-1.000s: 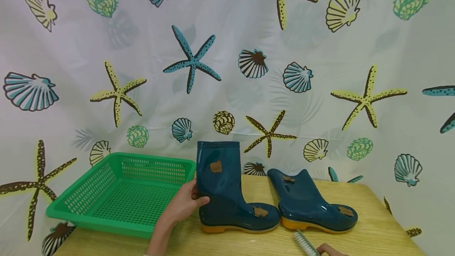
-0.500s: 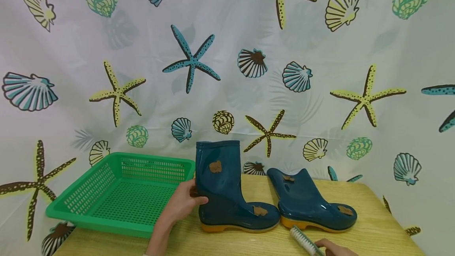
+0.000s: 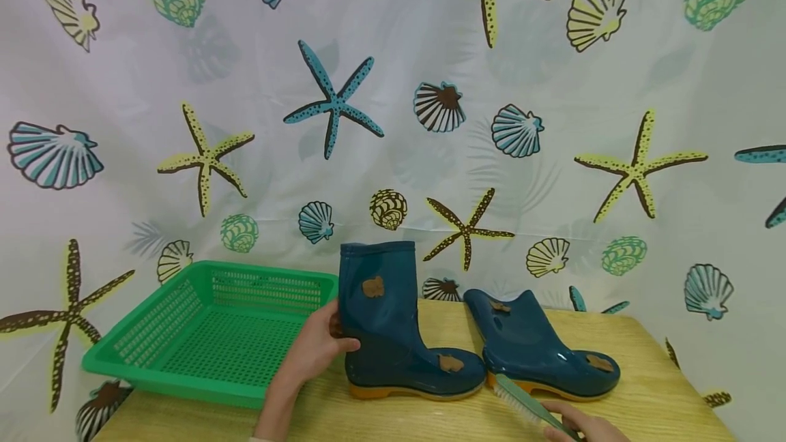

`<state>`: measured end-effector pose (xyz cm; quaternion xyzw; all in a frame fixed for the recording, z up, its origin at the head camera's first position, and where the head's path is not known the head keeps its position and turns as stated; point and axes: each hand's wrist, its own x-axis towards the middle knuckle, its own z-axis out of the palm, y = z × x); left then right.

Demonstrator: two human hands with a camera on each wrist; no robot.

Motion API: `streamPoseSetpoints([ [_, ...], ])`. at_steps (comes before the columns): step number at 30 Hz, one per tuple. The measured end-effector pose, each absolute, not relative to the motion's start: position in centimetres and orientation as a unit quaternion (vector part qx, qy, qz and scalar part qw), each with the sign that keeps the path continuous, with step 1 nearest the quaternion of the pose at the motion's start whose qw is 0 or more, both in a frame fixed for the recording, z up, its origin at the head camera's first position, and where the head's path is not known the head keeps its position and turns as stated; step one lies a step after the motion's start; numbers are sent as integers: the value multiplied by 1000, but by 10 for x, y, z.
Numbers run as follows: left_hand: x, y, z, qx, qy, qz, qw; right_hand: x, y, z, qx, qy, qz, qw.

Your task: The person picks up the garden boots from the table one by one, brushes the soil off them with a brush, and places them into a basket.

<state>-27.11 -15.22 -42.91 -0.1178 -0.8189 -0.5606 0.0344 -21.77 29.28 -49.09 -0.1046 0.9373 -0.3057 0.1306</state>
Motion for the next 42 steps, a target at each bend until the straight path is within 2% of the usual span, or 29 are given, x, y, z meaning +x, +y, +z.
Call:
streamPoseSetpoints([
  [5, -270, -154, -428, -131, -821, -555, 33, -218, 288, -487, -81, 937, -312, 133],
  [12, -273, -161, -432, -168, -819, -548, 12, -217, 285, -486, -97, 944, -298, 104],
  [19, -272, -163, -429, -195, -817, -542, 6, -216, 280, -481, -70, 960, -264, 66],
  [25, -270, -163, -425, -196, -817, -542, 13, -216, 276, -476, -35, 964, -258, 51],
  [30, -268, -165, -425, -180, -824, -537, 18, -216, 273, -466, -66, 966, -247, 44],
  [34, -267, -168, -425, -173, -828, -534, 20, -213, 267, -453, -91, 966, -241, 12],
  [42, -267, -172, -426, -186, -823, -536, 18, -209, 242, -425, -133, 964, -209, -98],
])
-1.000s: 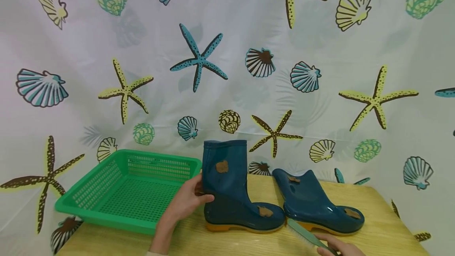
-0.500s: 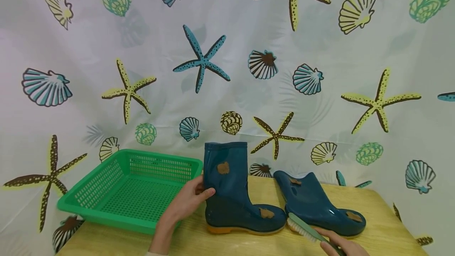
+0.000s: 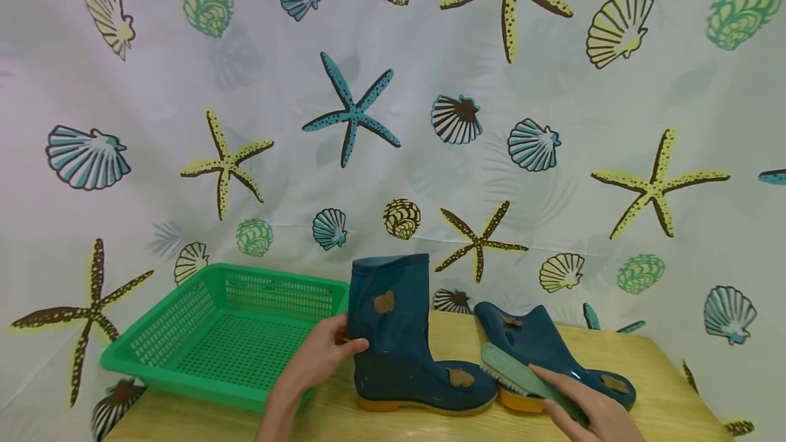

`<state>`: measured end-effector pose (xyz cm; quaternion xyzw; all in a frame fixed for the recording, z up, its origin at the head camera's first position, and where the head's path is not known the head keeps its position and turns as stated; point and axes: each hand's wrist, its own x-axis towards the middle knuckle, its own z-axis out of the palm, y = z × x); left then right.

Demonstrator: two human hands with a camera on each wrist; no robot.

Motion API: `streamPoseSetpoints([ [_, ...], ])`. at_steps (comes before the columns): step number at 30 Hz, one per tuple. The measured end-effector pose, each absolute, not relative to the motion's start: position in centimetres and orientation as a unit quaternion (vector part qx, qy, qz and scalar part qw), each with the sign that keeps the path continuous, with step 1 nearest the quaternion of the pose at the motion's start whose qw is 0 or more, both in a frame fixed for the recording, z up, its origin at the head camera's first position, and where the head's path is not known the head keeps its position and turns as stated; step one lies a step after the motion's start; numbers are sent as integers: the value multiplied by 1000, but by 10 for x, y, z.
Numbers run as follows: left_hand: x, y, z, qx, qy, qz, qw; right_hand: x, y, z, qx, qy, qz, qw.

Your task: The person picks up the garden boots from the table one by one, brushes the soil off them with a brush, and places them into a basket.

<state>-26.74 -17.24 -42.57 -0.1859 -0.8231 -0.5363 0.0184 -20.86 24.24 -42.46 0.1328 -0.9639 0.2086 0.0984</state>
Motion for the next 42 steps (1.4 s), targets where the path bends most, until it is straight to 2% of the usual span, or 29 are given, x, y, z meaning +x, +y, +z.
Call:
streamPoseSetpoints([
  [7, -267, -172, -426, -195, -822, -535, 23, -205, 216, -416, 168, -940, 213, 209],
  [16, -267, -173, -424, -180, -812, -555, 12, -206, 206, -414, 180, -923, 221, 258],
  [23, -265, -171, -423, -175, -814, -554, 16, -208, 204, -414, 233, -898, 215, 305],
  [33, -265, -172, -425, -198, -806, -559, 0, -208, 199, -414, 272, -881, 226, 314],
  [42, -265, -172, -424, -199, -803, -562, 2, -210, 191, -411, 268, -884, 219, 314],
])
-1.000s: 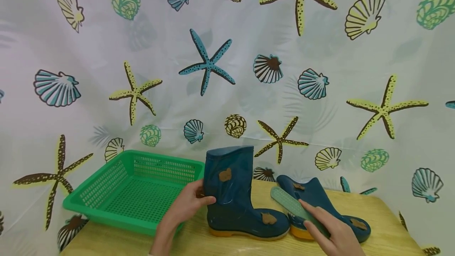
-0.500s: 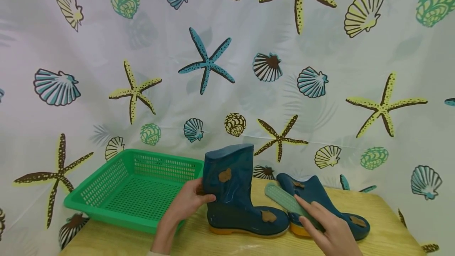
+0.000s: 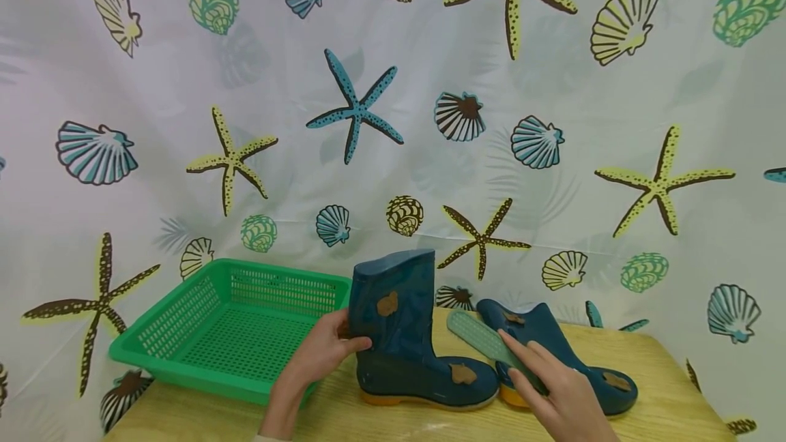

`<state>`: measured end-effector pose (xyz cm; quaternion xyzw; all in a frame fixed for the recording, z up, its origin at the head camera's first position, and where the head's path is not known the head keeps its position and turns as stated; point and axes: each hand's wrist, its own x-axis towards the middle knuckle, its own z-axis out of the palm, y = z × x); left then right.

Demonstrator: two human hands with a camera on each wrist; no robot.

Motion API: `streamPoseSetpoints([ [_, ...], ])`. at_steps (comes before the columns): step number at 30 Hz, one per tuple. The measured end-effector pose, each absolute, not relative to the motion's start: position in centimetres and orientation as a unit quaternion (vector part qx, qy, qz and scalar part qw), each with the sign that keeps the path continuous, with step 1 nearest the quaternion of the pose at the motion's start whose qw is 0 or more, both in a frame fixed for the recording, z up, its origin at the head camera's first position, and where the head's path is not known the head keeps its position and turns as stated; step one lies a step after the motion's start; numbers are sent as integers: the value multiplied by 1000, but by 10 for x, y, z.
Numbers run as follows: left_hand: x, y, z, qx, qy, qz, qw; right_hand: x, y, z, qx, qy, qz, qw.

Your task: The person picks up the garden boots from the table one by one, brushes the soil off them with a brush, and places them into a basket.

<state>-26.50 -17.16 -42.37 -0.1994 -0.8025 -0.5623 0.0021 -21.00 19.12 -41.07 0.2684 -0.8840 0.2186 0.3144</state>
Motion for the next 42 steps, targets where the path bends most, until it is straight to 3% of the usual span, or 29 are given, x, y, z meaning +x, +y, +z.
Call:
streamPoseSetpoints([
  [24, -264, -174, -428, -223, -790, -570, -16, -214, 165, -404, 304, -863, 232, 331],
  [42, -260, -176, -423, -235, -788, -569, -17, -212, 136, -408, 276, -853, 258, 361],
])
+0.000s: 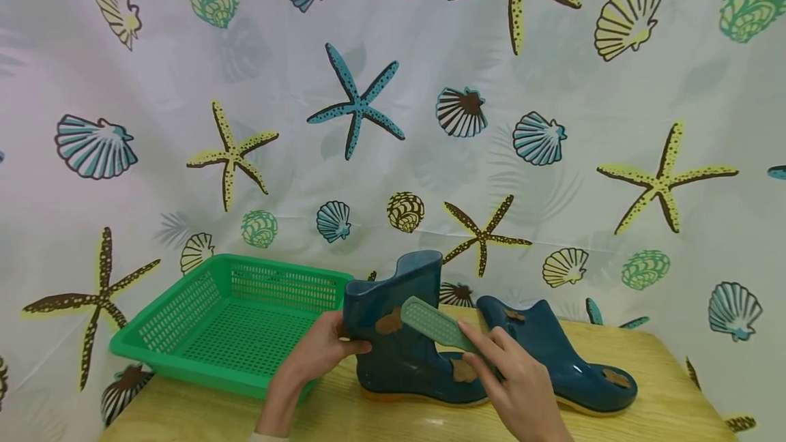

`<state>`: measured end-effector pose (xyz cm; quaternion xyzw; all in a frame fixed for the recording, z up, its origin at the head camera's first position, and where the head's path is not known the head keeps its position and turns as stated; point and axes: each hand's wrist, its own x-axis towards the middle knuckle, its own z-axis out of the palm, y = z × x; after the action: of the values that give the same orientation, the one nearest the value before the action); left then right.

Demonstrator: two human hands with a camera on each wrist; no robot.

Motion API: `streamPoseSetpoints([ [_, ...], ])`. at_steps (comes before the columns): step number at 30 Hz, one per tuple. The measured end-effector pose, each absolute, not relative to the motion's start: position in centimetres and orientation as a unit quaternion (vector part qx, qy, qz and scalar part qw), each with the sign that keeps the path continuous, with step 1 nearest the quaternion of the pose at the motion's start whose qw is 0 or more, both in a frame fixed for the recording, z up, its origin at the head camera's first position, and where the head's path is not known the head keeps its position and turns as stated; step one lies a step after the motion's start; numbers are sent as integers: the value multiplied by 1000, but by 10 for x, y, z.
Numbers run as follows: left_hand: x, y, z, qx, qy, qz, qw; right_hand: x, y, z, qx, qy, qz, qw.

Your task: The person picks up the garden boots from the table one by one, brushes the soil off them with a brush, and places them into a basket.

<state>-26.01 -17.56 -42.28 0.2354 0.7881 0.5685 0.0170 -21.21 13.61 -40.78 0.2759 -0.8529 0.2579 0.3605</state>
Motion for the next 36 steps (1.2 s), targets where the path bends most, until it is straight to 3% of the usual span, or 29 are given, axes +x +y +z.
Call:
streamPoseSetpoints([
  [16, -259, -174, -421, 224, 801, 555, 29, -211, 130, -408, 295, -847, 262, 356],
  [36, -260, -182, -422, 226, 794, 562, 60, -210, 130, -409, 276, -879, 276, 274],
])
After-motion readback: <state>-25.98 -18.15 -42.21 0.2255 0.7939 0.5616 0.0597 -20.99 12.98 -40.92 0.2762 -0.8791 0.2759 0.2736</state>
